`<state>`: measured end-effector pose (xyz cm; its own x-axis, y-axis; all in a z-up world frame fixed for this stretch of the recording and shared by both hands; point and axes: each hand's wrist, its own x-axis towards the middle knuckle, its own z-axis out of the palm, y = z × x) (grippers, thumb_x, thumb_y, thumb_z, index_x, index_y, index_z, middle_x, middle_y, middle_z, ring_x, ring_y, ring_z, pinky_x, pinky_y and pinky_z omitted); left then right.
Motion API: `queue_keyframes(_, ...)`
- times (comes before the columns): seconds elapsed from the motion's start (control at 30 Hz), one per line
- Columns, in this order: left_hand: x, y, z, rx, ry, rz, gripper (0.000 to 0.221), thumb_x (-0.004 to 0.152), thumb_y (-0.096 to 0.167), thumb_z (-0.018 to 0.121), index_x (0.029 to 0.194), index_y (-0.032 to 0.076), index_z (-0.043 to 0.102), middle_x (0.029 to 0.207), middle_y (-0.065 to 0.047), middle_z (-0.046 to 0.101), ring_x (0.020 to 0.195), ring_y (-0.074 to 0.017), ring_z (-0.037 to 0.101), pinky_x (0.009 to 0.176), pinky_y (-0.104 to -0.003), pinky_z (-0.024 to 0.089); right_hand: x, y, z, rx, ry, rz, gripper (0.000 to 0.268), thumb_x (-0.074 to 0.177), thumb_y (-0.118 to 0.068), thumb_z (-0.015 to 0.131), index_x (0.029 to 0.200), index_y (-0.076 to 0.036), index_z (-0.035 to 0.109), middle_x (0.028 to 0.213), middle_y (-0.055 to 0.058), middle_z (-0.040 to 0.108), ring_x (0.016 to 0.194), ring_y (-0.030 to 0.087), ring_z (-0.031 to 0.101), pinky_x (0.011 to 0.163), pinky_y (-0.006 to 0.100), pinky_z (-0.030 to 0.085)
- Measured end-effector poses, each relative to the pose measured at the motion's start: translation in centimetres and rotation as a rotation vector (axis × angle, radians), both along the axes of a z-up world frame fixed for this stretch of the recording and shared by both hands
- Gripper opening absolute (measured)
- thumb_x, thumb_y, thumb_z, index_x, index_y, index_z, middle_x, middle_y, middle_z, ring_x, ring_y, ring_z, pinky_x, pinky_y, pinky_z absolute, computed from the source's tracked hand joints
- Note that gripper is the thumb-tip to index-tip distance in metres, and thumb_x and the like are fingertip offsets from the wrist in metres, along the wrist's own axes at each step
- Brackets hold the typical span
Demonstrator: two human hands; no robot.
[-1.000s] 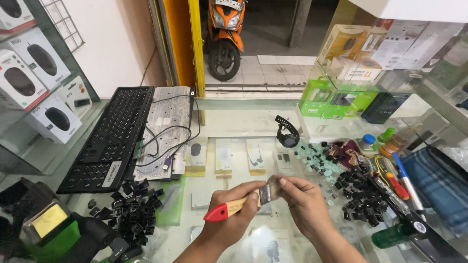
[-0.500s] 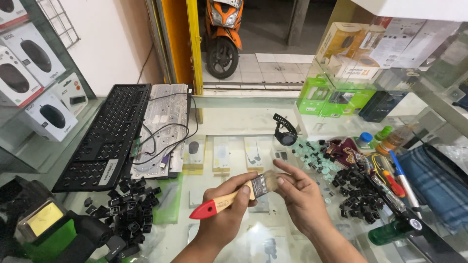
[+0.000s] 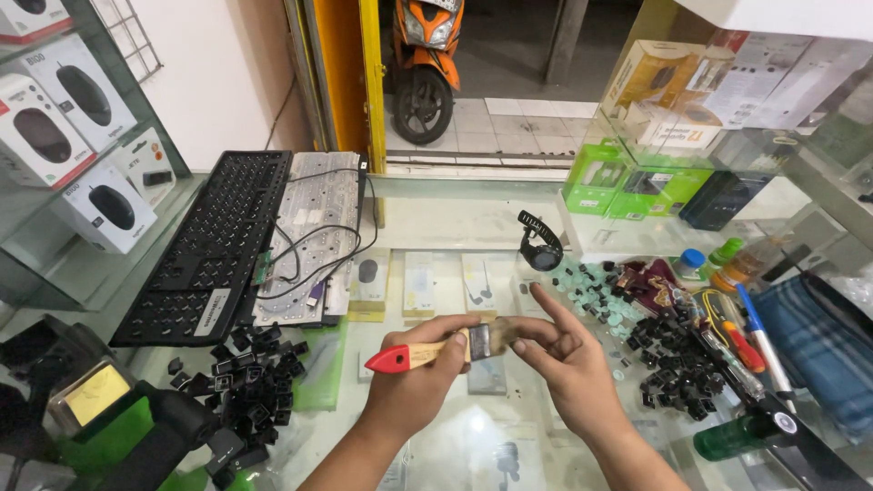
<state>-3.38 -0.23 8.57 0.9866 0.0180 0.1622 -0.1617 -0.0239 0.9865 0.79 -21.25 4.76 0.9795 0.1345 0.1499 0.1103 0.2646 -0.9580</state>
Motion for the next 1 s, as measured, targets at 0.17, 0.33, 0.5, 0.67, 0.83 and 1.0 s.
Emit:
queue_keyframes(0.17, -0.7, 0.0, 0.0, 0.021, -0.232, -0.041, 0.035, 0.096, 0.021, 0.058, 0.120, 0.006, 0.078, 0.108, -0.012, 0.083, 0.072, -0.0171, 0.079, 0.062, -0.025, 0.063, 0.1, 0.3, -0.2, 0.187, 0.103, 0.027, 0.069, 0.088, 0.006, 0.064, 0.156, 0.004, 0.048, 0.119, 0.021, 0.076, 0.107, 0.027, 0.071, 0.101, 0.042, 0.056)
queue_keyframes(0.33, -1.2, 0.0, -0.1, 0.194, -0.370, -0.080, 0.036, 0.099, 0.024, 0.057, 0.125, 0.009, 0.076, 0.073, -0.001, 0.074, 0.054, -0.0083, 0.057, 0.050, -0.024, 0.047, 0.8, 0.2, -2.2, 0.194, 0.177, -0.071, 0.029, 0.095, 0.003, 0.061, 0.120, 0.015, 0.071, 0.114, 0.029, 0.076, 0.102, 0.033, 0.072, 0.098, 0.045, 0.060)
queue_keyframes(0.5, -0.9, -0.1, -0.4, 0.136, -0.355, -0.077, 0.034, 0.099, 0.019, 0.057, 0.123, 0.001, 0.074, 0.092, -0.011, 0.081, 0.062, -0.0136, 0.068, 0.049, -0.023, 0.053, 0.9, -0.3, -3.1, 0.216, 0.137, -0.038, 0.017, 0.097, -0.004, 0.065, 0.107, 0.009, 0.070, 0.100, 0.025, 0.077, 0.091, 0.030, 0.074, 0.091, 0.041, 0.060)
queue_keyframes(0.67, -0.7, -0.4, -0.5, 0.139, -0.335, -0.085, 0.036, 0.100, 0.020, 0.056, 0.125, 0.001, 0.073, 0.091, -0.015, 0.082, 0.066, -0.0186, 0.077, 0.047, -0.023, 0.059, 0.9, -0.5, -2.4, 0.208, 0.087, -0.053, 0.009, 0.096, -0.004, 0.067, 0.097, 0.004, 0.072, 0.093, 0.017, 0.075, 0.089, 0.026, 0.070, 0.090, 0.042, 0.059)
queue_keyframes(0.83, -1.0, -1.0, -0.7, 0.046, -0.244, -0.115, 0.032, 0.094, 0.021, 0.059, 0.117, 0.009, 0.078, 0.083, -0.006, 0.079, 0.065, -0.0109, 0.070, 0.067, -0.026, 0.070, 0.5, -0.2, -2.3, 0.275, 0.178, -0.105, 0.022, 0.094, -0.003, 0.073, 0.079, -0.008, 0.056, 0.081, 0.010, 0.073, 0.067, 0.015, 0.065, 0.064, 0.028, 0.052)
queue_keyframes(1.0, -1.1, -0.8, -0.6, 0.145, -0.378, 0.018, 0.034, 0.098, 0.021, 0.059, 0.124, 0.006, 0.075, 0.076, -0.005, 0.076, 0.059, -0.0107, 0.066, 0.056, -0.024, 0.055, 0.3, 0.0, -1.0, 0.272, 0.179, -0.110, 0.015, 0.091, 0.001, 0.070, 0.106, 0.003, 0.066, 0.094, 0.020, 0.074, 0.087, 0.026, 0.070, 0.087, 0.036, 0.058)
